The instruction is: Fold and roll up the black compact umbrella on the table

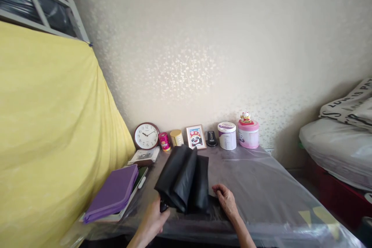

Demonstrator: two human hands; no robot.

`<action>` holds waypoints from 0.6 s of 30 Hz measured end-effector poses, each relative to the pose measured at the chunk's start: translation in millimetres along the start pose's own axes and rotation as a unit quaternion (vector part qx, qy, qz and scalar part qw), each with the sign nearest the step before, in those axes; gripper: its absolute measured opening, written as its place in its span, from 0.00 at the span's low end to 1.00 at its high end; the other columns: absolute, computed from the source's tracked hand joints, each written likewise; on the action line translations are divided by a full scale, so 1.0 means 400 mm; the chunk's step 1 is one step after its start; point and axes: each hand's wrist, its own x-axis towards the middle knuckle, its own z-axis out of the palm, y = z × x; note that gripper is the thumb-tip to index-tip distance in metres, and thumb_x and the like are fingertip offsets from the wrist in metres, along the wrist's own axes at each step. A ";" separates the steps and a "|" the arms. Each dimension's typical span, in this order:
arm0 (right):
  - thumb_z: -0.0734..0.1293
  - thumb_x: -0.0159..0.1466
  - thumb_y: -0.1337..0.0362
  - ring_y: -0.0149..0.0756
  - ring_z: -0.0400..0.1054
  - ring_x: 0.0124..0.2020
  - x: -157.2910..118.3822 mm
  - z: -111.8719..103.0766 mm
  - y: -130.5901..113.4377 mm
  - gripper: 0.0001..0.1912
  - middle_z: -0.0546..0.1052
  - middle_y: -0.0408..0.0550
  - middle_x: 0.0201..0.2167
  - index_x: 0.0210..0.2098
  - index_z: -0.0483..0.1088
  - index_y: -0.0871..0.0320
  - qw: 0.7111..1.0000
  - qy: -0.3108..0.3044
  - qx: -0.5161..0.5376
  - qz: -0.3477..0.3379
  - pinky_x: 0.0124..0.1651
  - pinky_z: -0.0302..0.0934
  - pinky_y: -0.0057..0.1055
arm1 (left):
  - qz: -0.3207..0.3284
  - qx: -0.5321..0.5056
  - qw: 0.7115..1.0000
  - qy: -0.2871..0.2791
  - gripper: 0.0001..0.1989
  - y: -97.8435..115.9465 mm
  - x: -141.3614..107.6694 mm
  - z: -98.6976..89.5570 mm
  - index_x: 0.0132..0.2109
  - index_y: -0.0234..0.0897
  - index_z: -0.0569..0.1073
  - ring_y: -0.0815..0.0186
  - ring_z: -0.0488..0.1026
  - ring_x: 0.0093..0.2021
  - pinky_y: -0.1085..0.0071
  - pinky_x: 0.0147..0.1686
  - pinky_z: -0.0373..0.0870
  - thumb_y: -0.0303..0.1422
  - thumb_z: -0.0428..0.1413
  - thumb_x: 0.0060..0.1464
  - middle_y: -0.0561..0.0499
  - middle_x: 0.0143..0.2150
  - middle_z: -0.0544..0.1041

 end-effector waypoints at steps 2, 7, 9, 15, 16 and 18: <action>0.54 0.53 0.62 0.39 0.69 0.33 0.000 -0.002 -0.003 0.16 0.76 0.48 0.29 0.31 0.71 0.58 1.000 0.004 -0.007 -0.002 0.38 0.61 0.31 | 0.033 0.165 0.983 0.069 0.26 0.013 -0.001 -0.003 0.56 0.40 0.57 0.63 0.73 0.29 0.72 0.29 0.62 0.33 0.52 0.49 0.52 0.29 0.73; 0.55 0.52 0.60 0.42 0.69 0.35 -0.008 -0.015 -0.012 0.16 0.77 0.48 0.30 0.30 0.72 0.58 1.000 0.004 0.021 -0.005 0.39 0.61 0.32 | 0.040 0.086 0.995 0.044 0.23 0.015 0.010 0.007 0.55 0.36 0.58 0.66 0.70 0.21 0.73 0.24 0.60 0.33 0.48 0.52 0.54 0.25 0.72; 0.56 0.52 0.58 0.44 0.69 0.35 -0.012 -0.019 -0.014 0.16 0.77 0.50 0.30 0.29 0.72 0.59 0.999 0.008 0.041 0.000 0.39 0.61 0.33 | 0.031 0.003 0.999 0.013 0.20 0.008 0.018 0.010 0.51 0.34 0.61 0.69 0.65 0.15 0.74 0.19 0.58 0.36 0.47 0.52 0.56 0.21 0.70; 0.58 0.50 0.59 0.41 0.69 0.32 -0.003 -0.010 -0.006 0.14 0.76 0.48 0.28 0.28 0.72 0.57 0.998 0.028 0.049 0.000 0.39 0.62 0.33 | 0.035 -0.104 0.994 -0.002 0.15 0.000 0.032 0.011 0.40 0.39 0.65 0.72 0.60 0.12 0.76 0.16 0.53 0.38 0.53 0.43 0.61 0.16 0.64; 0.58 0.49 0.58 0.40 0.69 0.32 0.004 -0.012 -0.003 0.14 0.76 0.48 0.27 0.28 0.72 0.57 0.997 0.028 0.070 0.007 0.38 0.62 0.33 | 0.033 -0.132 0.991 -0.017 0.12 0.002 0.030 0.010 0.34 0.39 0.65 0.72 0.58 0.11 0.76 0.15 0.53 0.41 0.52 0.44 0.62 0.14 0.62; 0.60 0.49 0.56 0.40 0.69 0.31 0.024 -0.022 -0.002 0.15 0.76 0.47 0.26 0.29 0.72 0.58 0.989 0.023 0.139 0.033 0.37 0.63 0.32 | 0.033 -0.181 0.981 -0.057 0.14 0.006 0.024 0.002 0.24 0.40 0.61 0.73 0.54 0.11 0.75 0.15 0.52 0.46 0.49 0.44 0.61 0.10 0.56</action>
